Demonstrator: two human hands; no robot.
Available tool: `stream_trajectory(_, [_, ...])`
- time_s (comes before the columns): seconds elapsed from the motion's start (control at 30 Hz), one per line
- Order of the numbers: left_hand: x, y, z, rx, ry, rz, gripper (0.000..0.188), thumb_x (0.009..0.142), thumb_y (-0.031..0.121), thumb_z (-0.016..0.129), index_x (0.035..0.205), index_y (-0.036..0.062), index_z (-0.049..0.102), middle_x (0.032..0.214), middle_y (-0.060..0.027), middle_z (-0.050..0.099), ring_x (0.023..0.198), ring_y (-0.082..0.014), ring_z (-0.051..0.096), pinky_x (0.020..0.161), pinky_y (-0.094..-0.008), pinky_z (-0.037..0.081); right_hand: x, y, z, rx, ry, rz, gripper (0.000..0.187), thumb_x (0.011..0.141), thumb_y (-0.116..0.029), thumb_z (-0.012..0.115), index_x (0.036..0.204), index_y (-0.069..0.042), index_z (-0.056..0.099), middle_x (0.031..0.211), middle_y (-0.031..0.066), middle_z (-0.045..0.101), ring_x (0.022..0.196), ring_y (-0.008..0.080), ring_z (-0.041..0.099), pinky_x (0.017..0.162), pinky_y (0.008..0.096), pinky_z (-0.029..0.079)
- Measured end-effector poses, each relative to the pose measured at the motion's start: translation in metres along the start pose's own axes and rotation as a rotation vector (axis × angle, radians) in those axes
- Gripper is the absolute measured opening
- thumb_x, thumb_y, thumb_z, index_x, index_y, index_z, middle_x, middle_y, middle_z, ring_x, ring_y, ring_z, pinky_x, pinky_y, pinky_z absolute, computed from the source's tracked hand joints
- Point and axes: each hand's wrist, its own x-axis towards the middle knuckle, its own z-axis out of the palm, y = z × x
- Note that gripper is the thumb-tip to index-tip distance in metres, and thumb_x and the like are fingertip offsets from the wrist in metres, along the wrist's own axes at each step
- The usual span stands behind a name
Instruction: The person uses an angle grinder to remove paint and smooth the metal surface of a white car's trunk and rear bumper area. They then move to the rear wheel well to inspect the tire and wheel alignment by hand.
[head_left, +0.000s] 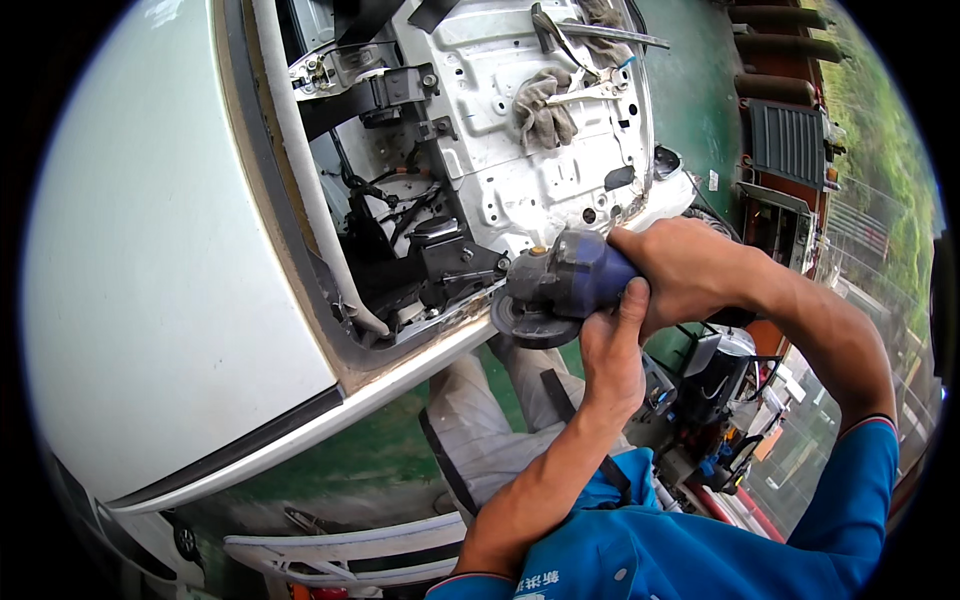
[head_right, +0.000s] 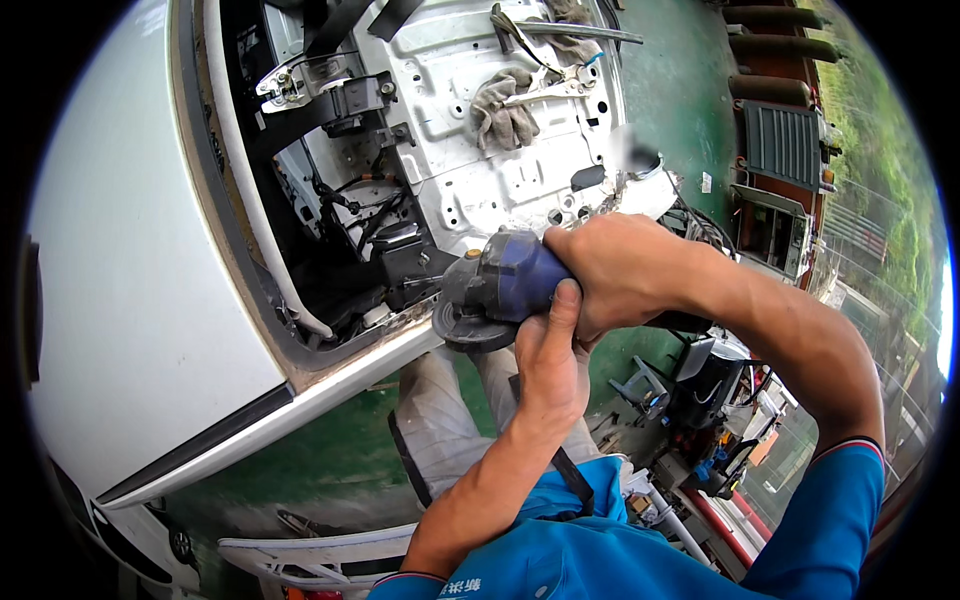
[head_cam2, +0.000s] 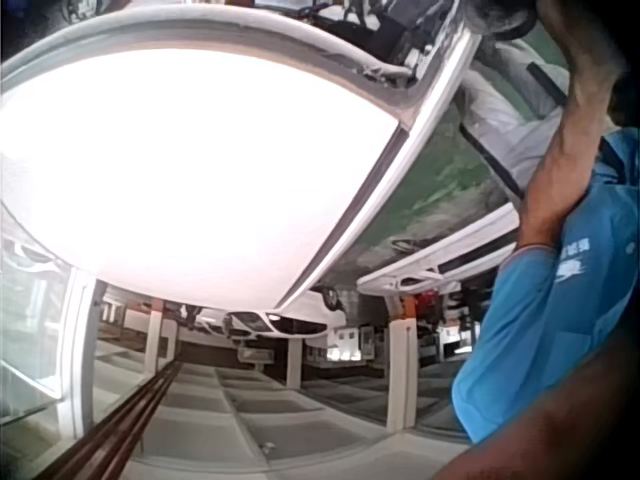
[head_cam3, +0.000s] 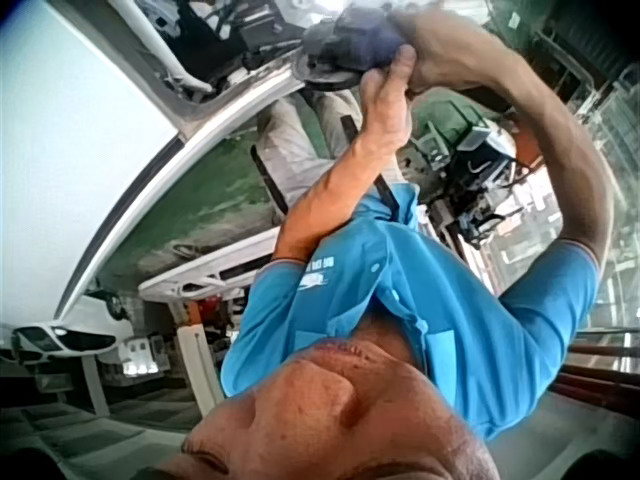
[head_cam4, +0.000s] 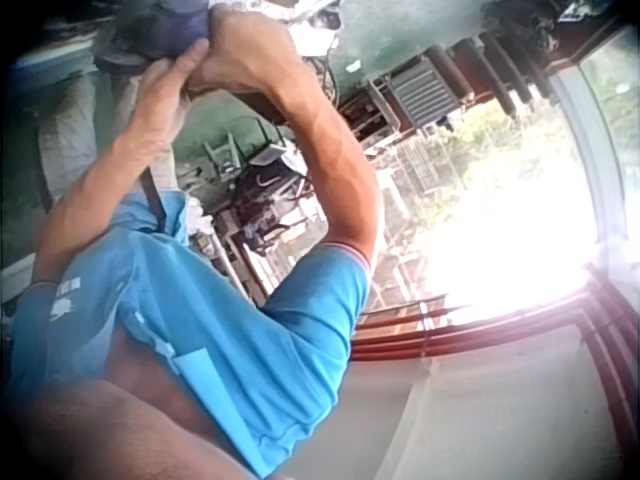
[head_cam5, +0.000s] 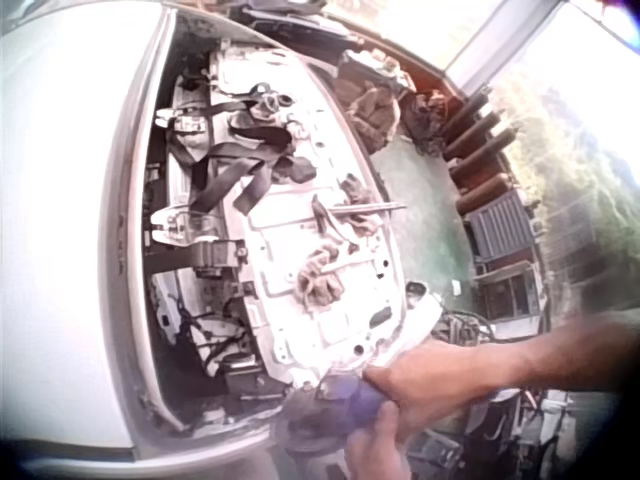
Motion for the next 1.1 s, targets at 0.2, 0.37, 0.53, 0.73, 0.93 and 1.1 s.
stream_trajectory(0.2, [-0.001,0.001,-0.004,0.033,0.016,-0.011,0.052,0.101,0.041,0.064,0.124,-0.0054,0.058,0.115,-0.0086,0.064,0.101,-0.0138,0.064,0.082,-0.0289,0.053,0.002,0.002,0.007,-0.012,0.037,0.008,0.066,0.055,-0.033,0.088,0.101,0.005,0.06,0.081,0.0252,0.069,0.081,0.0459,0.069,0.076,0.0514,0.056])
stream_trajectory(0.37, [-0.002,0.001,-0.002,0.031,-0.006,0.013,0.053,0.101,0.04,0.063,0.125,-0.0061,0.056,0.117,-0.0092,0.064,0.102,-0.0144,0.064,0.083,-0.0289,0.054,-0.001,0.001,0.006,-0.02,0.047,-0.019,0.065,0.056,-0.033,0.087,0.101,0.005,0.059,0.081,0.0252,0.069,0.081,0.0462,0.069,0.075,0.0511,0.056])
stream_trajectory(0.53, [-0.001,-0.001,-0.006,0.042,-0.043,-0.028,0.052,0.102,0.039,0.063,0.125,-0.0067,0.056,0.118,-0.0098,0.065,0.104,-0.0147,0.064,0.086,-0.029,0.053,-0.007,0.005,0.013,0.008,0.077,0.023,0.065,0.058,-0.035,0.086,0.101,0.004,0.059,0.081,0.0254,0.069,0.08,0.0463,0.068,0.075,0.0515,0.055])
stream_trajectory(0.73, [0.007,-0.002,0.009,0.176,-0.137,-0.038,0.059,0.096,0.045,0.071,0.119,-0.0092,0.062,0.115,-0.0091,0.063,0.107,-0.013,0.056,0.095,-0.0278,0.043,-0.032,0.024,0.029,0.086,0.274,0.106,0.069,0.059,-0.038,0.086,0.106,0.003,0.055,0.08,0.027,0.067,0.079,0.0478,0.067,0.074,0.0525,0.052])
stream_trajectory(0.93, [0.004,-0.017,0.012,0.252,-0.161,-0.084,0.053,0.096,0.048,0.069,0.116,-0.0015,0.061,0.098,0.0006,0.059,0.084,-0.0047,0.051,0.071,-0.0231,0.041,-0.045,0.039,0.045,0.183,0.338,0.086,0.06,0.062,-0.029,0.078,0.107,0.003,0.056,0.074,0.0269,0.063,0.077,0.0491,0.064,0.07,0.0527,0.05])
stream_trajectory(1.1, [0.002,-0.036,0.003,0.177,-0.143,-0.114,0.052,0.099,0.044,0.066,0.12,-0.003,0.059,0.111,-0.0054,0.063,0.098,-0.0091,0.06,0.083,-0.026,0.049,-0.043,0.038,0.044,0.145,0.211,0.13,0.069,0.057,-0.036,0.089,0.103,0.003,0.056,0.079,0.026,0.068,0.082,0.0474,0.068,0.075,0.0517,0.053])
